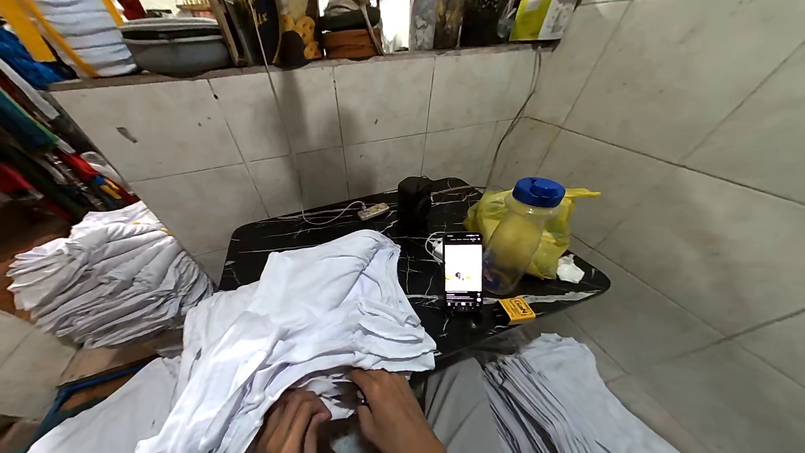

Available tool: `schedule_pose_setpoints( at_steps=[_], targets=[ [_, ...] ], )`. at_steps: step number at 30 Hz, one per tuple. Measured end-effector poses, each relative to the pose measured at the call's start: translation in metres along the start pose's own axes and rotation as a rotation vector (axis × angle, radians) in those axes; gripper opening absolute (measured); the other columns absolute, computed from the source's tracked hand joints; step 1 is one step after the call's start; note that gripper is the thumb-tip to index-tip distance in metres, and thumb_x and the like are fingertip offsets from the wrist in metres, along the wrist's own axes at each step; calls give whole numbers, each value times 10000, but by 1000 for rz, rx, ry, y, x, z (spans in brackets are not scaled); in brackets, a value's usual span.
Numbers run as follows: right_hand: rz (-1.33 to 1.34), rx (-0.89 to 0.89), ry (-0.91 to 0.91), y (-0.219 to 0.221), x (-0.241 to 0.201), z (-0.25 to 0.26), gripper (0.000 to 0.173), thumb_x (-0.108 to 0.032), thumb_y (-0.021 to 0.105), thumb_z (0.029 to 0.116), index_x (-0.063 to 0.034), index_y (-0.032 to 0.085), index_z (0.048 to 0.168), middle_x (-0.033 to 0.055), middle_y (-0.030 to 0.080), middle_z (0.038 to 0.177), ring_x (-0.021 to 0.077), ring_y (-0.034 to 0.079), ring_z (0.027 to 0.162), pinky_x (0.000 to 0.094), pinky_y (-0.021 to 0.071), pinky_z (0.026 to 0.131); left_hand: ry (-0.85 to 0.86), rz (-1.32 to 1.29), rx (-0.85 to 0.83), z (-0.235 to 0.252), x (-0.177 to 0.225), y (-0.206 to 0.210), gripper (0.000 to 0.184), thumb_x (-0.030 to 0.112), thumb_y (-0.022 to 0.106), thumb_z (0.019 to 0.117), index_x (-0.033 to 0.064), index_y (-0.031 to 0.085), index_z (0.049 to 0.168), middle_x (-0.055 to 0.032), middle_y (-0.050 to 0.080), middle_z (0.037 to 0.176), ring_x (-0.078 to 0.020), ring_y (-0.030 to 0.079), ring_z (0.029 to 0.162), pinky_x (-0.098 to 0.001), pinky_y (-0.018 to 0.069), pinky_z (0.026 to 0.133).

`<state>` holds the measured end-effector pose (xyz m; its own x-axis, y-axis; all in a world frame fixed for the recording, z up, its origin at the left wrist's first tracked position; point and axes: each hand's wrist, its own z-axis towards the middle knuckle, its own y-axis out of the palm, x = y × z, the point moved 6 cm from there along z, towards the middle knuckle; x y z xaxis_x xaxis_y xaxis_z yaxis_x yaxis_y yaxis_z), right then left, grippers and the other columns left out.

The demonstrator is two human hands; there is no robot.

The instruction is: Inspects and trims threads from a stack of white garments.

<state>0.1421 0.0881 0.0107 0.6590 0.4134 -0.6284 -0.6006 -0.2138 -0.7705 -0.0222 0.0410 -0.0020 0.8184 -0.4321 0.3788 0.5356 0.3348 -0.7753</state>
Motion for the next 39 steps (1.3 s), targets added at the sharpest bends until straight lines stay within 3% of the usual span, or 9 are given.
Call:
schedule_pose_setpoints(
  at_steps=[4, 7, 9, 13, 17, 28, 33, 36, 39],
  targets=[
    [-31, 69, 33, 3, 0, 2, 343, -73, 665, 853, -50, 718, 1192, 170, 741, 942, 366, 731, 853, 584, 562, 718, 3, -25, -63, 1, 2, -2, 217, 186, 565, 1029, 41, 719, 982, -131, 731, 1036, -267, 707, 1002, -410, 568, 903],
    [-132, 335, -66, 3, 0, 1, 442, -11, 760, 705, -84, 703, 1137, 102, 726, 858, 306, 713, 658, 519, 570, 530, -2, -83, -41, 1, 0, -2, 238, 195, 547, 1043, 45, 721, 981, -125, 719, 1125, -220, 703, 1044, -366, 578, 916],
    [-118, 347, -143, 2, 4, 0, 453, 5, 764, 676, -96, 712, 1115, 99, 725, 848, 300, 713, 653, 522, 570, 523, 5, -135, -10, 1, -6, -2, 259, 224, 523, 1060, 60, 710, 988, -102, 707, 1165, -165, 695, 1050, -306, 576, 919],
    [-91, 256, -233, -2, 10, -4, 267, -244, 700, 847, -104, 731, 1072, 62, 738, 870, 248, 731, 737, 504, 587, 598, 6, -204, 42, 1, -11, 0, 261, 223, 500, 1069, 53, 682, 990, -94, 698, 1177, -117, 689, 1057, -256, 572, 935],
    [-192, 245, -274, -4, 1, -7, 381, -477, 645, 952, -108, 728, 991, 53, 721, 813, 227, 718, 690, 457, 587, 563, -17, -201, 83, 2, -11, -1, 272, 254, 490, 1078, 71, 668, 984, -67, 699, 1183, -75, 690, 1021, -224, 576, 902],
    [-324, 334, -279, 14, 0, -2, 459, -461, 453, 1054, -131, 686, 835, 22, 601, 624, 203, 646, 552, 385, 523, 468, -11, -267, 120, 3, -7, -3, 291, 304, 500, 1080, 82, 666, 992, -64, 693, 1203, -69, 663, 1128, -227, 551, 982],
    [-239, 205, -157, -5, 10, -10, 315, -388, 729, 887, -135, 742, 1074, 71, 716, 758, 289, 707, 631, 523, 570, 539, 3, -391, -25, 1, -7, -10, 280, 372, 705, 967, 106, 738, 884, -115, 622, 1385, -136, 530, 1362, -310, 452, 1139],
    [-120, 58, -112, -11, 20, -14, 283, -119, 745, 806, -168, 780, 1082, 103, 743, 816, 330, 729, 733, 591, 571, 645, -21, -289, -84, 3, -6, -10, 276, 383, 710, 960, 122, 769, 1024, -132, 634, 1376, -162, 571, 1321, -316, 466, 1112],
    [-45, 109, -186, -17, 25, -16, 273, -61, 695, 801, -168, 777, 1038, 66, 740, 804, 270, 729, 721, 544, 580, 627, -48, -191, -40, 7, -7, -8, 274, 264, 659, 1005, 98, 706, 1218, -122, 678, 1297, -186, 635, 1243, -334, 511, 1071]
  ],
)
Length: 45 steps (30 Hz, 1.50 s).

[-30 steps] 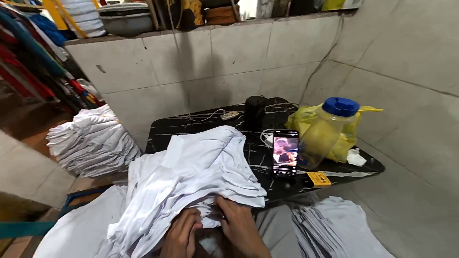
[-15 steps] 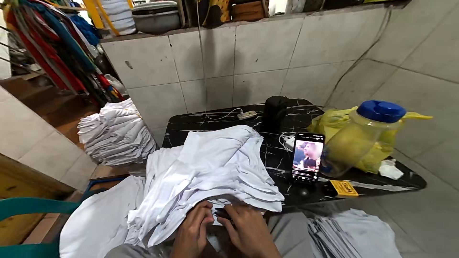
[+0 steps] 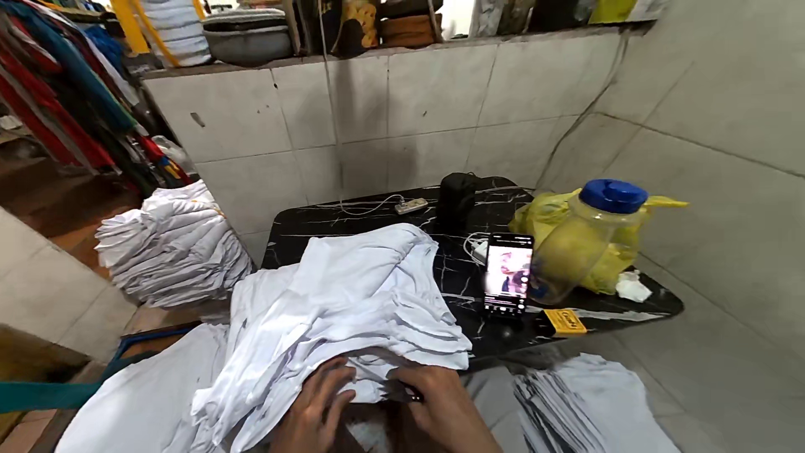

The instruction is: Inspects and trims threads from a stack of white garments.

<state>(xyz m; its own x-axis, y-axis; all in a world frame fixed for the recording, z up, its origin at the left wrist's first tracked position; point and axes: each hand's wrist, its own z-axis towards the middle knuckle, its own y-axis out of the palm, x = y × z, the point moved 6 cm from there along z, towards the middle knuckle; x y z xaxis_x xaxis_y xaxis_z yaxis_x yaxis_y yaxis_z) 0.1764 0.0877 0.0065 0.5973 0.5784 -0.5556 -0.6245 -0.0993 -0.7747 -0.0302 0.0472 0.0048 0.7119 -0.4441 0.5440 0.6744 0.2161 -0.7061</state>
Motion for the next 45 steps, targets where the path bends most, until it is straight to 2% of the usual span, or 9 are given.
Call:
schedule_pose_setpoints(
  at_steps=[4, 10, 15, 22, 26, 33, 39, 42, 45],
  targets=[
    [-12, -80, 21, 3, 0, 1, 152, -96, 674, 861, -116, 735, 999, 100, 714, 779, 304, 721, 730, 553, 566, 631, -24, 158, 11, 6, 7, 8, 347, 279, 648, 998, 144, 695, 1314, -208, 671, 1267, -341, 681, 1125, -481, 561, 953],
    [-56, -22, 103, 0, -2, 1, 126, -213, 669, 928, -104, 733, 931, 102, 685, 696, 306, 707, 662, 536, 555, 586, 19, 148, 44, 8, -1, 11, 208, 306, 627, 1013, 136, 746, 1006, -175, 676, 1141, -291, 670, 1053, -425, 554, 916],
    [-72, -272, 515, 1, -6, 2, 307, -325, 618, 993, -62, 754, 1075, 200, 744, 932, 402, 722, 930, 599, 545, 819, 74, 211, -32, 7, 3, 9, 207, 329, 628, 1010, 169, 757, 985, -125, 702, 1212, -335, 658, 1124, -517, 511, 966],
    [-44, -354, 733, -5, -13, -7, 347, -285, 649, 970, 17, 705, 1131, 244, 721, 1044, 433, 693, 1028, 612, 524, 886, 37, 339, -7, 7, 3, -11, 226, 244, 656, 983, 67, 767, 1068, -184, 719, 1074, -407, 667, 1058, -508, 536, 955],
    [174, -83, 616, -12, -6, -9, 294, -207, 681, 934, 12, 698, 1130, 203, 726, 942, 378, 712, 924, 579, 548, 849, 33, 353, 48, 12, 3, -16, 283, 304, 638, 992, 55, 760, 940, -173, 710, 988, -378, 660, 997, -468, 543, 894],
    [686, 507, 400, -3, 20, -3, 109, -130, 683, 942, -22, 679, 929, -6, 635, 740, 24, 569, 628, 199, 490, 584, 56, 350, 1, 7, 1, -12, 188, 240, 697, 933, 114, 801, 1024, -150, 694, 891, -365, 656, 901, -460, 553, 820],
    [845, 528, 430, 2, 17, -2, 72, -72, 658, 968, -1, 650, 960, 41, 699, 747, 111, 696, 627, 259, 603, 585, 60, 296, -15, 1, -1, -16, 159, 207, 709, 944, 83, 804, 973, -194, 680, 968, -338, 656, 919, -413, 553, 853],
    [718, 535, 427, 3, 14, -1, 145, -172, 666, 981, -27, 670, 989, -10, 653, 728, 46, 586, 603, 223, 500, 563, 52, 271, 7, 1, -1, -18, 173, 241, 726, 943, 89, 809, 957, -199, 655, 965, -315, 635, 890, -387, 545, 820],
    [662, 537, 290, 1, 6, 3, 134, -142, 646, 1006, -29, 711, 1037, 11, 765, 913, 73, 727, 816, 258, 616, 758, 53, 273, 58, 2, 1, -21, 163, 229, 724, 940, 93, 809, 965, -183, 642, 909, -294, 629, 859, -374, 539, 800]
  ],
)
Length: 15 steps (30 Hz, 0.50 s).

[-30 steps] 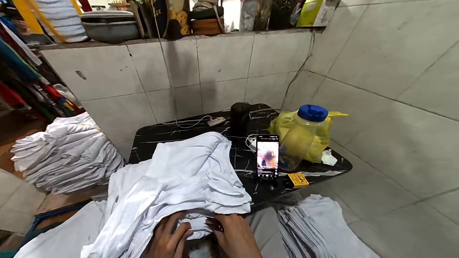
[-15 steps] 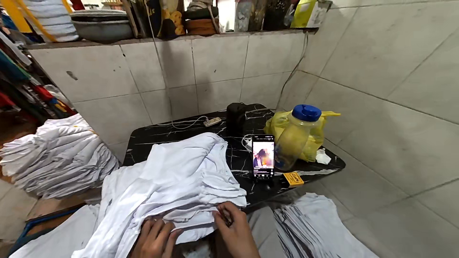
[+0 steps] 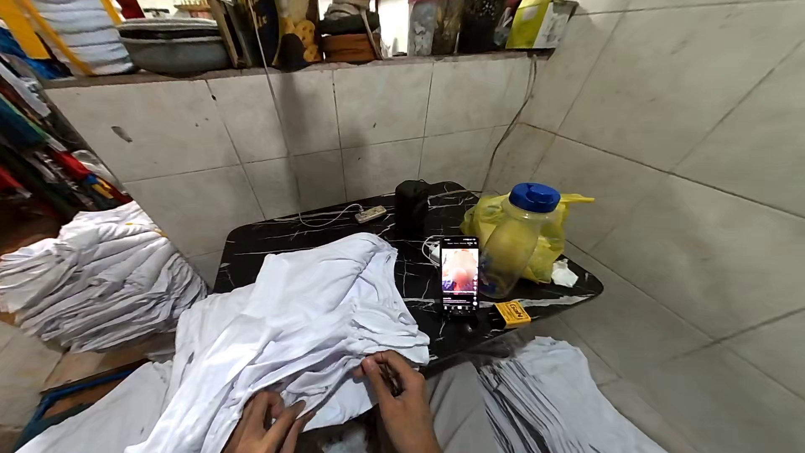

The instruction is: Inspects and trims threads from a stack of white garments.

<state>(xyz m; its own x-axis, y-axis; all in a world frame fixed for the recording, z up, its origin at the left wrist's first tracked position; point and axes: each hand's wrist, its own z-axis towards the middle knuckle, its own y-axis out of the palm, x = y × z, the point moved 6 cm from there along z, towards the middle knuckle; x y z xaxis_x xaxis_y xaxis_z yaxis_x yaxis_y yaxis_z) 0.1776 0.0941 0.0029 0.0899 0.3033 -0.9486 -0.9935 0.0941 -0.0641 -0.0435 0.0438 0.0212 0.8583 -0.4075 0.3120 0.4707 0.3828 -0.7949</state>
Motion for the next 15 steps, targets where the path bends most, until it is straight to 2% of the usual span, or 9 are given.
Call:
schedule_pose_setpoints(
  at_steps=[3, 4, 6, 8, 11, 15],
  targets=[
    [-222, -9, -156, 3, -2, 0, 190, -140, 688, 961, -77, 756, 1127, 26, 759, 1065, 93, 721, 969, 297, 609, 878, -12, 78, 77, 2, 2, -4, 187, 221, 681, 952, 86, 809, 970, -141, 678, 795, -271, 671, 763, -380, 563, 730],
    [-309, -9, -163, 5, -2, 0, 234, -148, 708, 930, -109, 760, 1155, 33, 755, 1079, 115, 721, 976, 324, 610, 870, -28, 114, 98, 2, 3, -6, 205, 233, 667, 962, 86, 810, 972, -126, 719, 785, -262, 708, 737, -393, 582, 696],
    [-432, 11, -162, 8, 1, -1, 312, -209, 769, 883, -147, 753, 1189, 57, 744, 1070, 164, 730, 925, 377, 622, 790, -92, 170, 123, 3, 4, -6, 237, 270, 649, 982, 96, 809, 968, -97, 766, 790, -237, 739, 679, -416, 584, 612],
    [-519, 83, -196, 10, 1, -1, 332, -241, 794, 861, -125, 739, 1167, 67, 748, 1029, 180, 740, 838, 389, 628, 694, -147, 172, 149, 4, 4, -4, 260, 285, 647, 981, 79, 801, 940, -102, 741, 719, -243, 699, 587, -437, 536, 534],
    [-607, 203, -255, 9, -1, -1, 284, -233, 786, 857, -79, 743, 1091, 62, 757, 964, 168, 740, 758, 371, 618, 618, -199, 121, 172, 5, 1, 0, 257, 274, 653, 970, 63, 795, 930, -105, 731, 693, -225, 684, 561, -422, 535, 536],
    [-655, 247, -342, 8, -3, 0, 172, -189, 761, 843, -109, 783, 993, 55, 739, 906, 148, 714, 687, 322, 588, 547, -231, 78, 229, 4, -2, -1, 250, 264, 682, 953, 46, 801, 927, -100, 708, 654, -187, 636, 520, -371, 516, 532]
  ],
)
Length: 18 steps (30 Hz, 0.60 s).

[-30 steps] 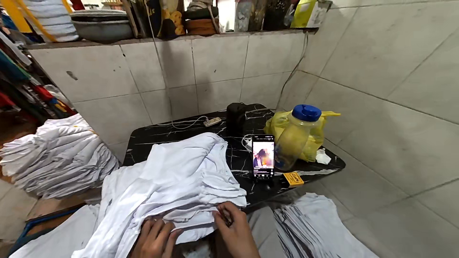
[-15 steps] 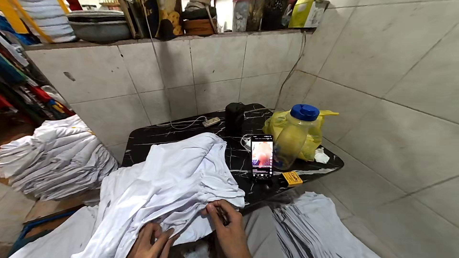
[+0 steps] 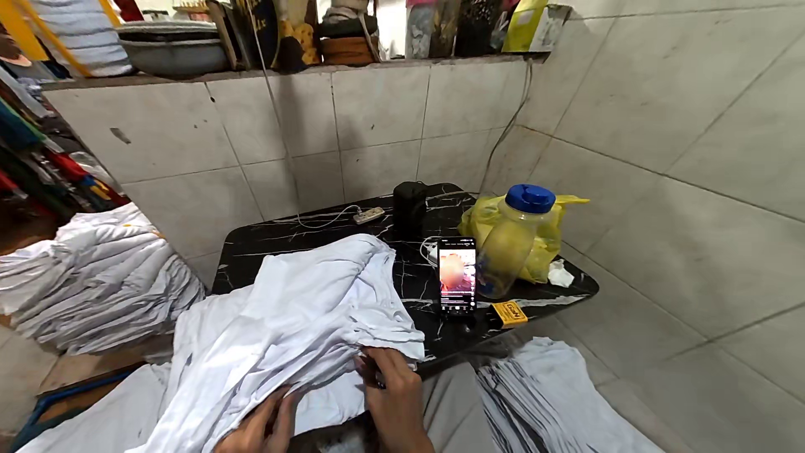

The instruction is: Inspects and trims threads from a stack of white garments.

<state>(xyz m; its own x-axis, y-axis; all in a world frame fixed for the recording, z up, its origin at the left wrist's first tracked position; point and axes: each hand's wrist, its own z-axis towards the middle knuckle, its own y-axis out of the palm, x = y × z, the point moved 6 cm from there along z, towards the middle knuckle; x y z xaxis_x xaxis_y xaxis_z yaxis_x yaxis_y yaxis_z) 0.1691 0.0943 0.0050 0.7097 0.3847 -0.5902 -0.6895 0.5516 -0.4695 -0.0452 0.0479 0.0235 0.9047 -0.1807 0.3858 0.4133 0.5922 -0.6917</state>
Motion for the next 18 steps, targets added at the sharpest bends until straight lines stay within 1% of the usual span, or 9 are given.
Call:
schedule_pose_setpoints(
  at_steps=[4, 6, 8, 9, 11, 13, 14, 16, 18],
  targets=[
    [15, -5, -27, 2, -1, 2, 132, -197, 745, 850, -121, 767, 956, 20, 736, 863, 122, 706, 675, 311, 582, 543, -30, 0, 20, 1, 2, 0, 233, 236, 690, 939, 18, 774, 934, -81, 647, 597, -168, 583, 482, -346, 477, 493],
    [46, -8, -21, 4, 0, 2, 117, -192, 755, 847, -113, 743, 933, -3, 735, 815, 105, 706, 669, 305, 591, 557, -48, -28, -6, 0, 8, 1, 161, 157, 678, 914, -3, 691, 905, -78, 630, 621, -153, 595, 511, -308, 496, 495],
    [60, -2, -22, 5, -2, 4, 120, -183, 759, 830, -108, 726, 918, -8, 719, 781, 98, 692, 651, 296, 581, 551, -34, -15, -44, -3, 17, 6, 146, 140, 667, 905, 5, 660, 850, -106, 659, 656, -195, 646, 550, -350, 529, 511],
    [63, -4, -24, 5, -3, 4, 121, -184, 760, 830, -108, 733, 920, -8, 723, 784, 97, 695, 658, 295, 585, 560, -21, 1, -87, -6, 21, 10, 192, 186, 666, 931, 14, 670, 846, -118, 679, 686, -232, 670, 579, -393, 541, 524],
    [69, -42, -29, 8, -3, 4, 137, -190, 757, 843, -109, 759, 953, 0, 744, 823, 107, 716, 700, 307, 604, 597, -2, 19, -231, -15, 28, 22, 306, 314, 665, 974, 16, 719, 932, -150, 717, 828, -310, 716, 714, -486, 589, 613],
    [74, -111, -30, 11, -4, 5, 152, -187, 753, 848, -113, 767, 980, 4, 752, 841, 127, 729, 720, 331, 614, 613, 31, 18, -311, -24, 36, 36, 398, 413, 645, 981, 27, 742, 1001, -185, 701, 933, -386, 695, 872, -546, 571, 729],
    [69, -155, -27, 13, -5, 6, 161, -182, 755, 839, -116, 768, 986, 7, 752, 831, 142, 733, 717, 353, 614, 610, 38, -4, -331, -29, 40, 42, 415, 438, 634, 982, 40, 742, 1026, -185, 694, 967, -397, 675, 934, -551, 554, 791],
    [62, -288, -5, 15, -6, 8, 175, -170, 751, 842, -116, 772, 1007, 27, 753, 819, 186, 741, 722, 416, 614, 621, 11, -162, -380, -35, 47, 51, 400, 409, 679, 955, 29, 759, 1049, -198, 687, 1061, -422, 629, 1048, -587, 492, 918],
    [60, -487, 37, 18, -5, 7, 189, -166, 720, 867, -133, 767, 1047, 50, 754, 845, 231, 743, 771, 484, 606, 669, -59, -375, -406, -40, 48, 59, 321, 292, 708, 942, -10, 738, 1045, -198, 678, 1132, -377, 605, 1119, -537, 475, 984]
  ],
)
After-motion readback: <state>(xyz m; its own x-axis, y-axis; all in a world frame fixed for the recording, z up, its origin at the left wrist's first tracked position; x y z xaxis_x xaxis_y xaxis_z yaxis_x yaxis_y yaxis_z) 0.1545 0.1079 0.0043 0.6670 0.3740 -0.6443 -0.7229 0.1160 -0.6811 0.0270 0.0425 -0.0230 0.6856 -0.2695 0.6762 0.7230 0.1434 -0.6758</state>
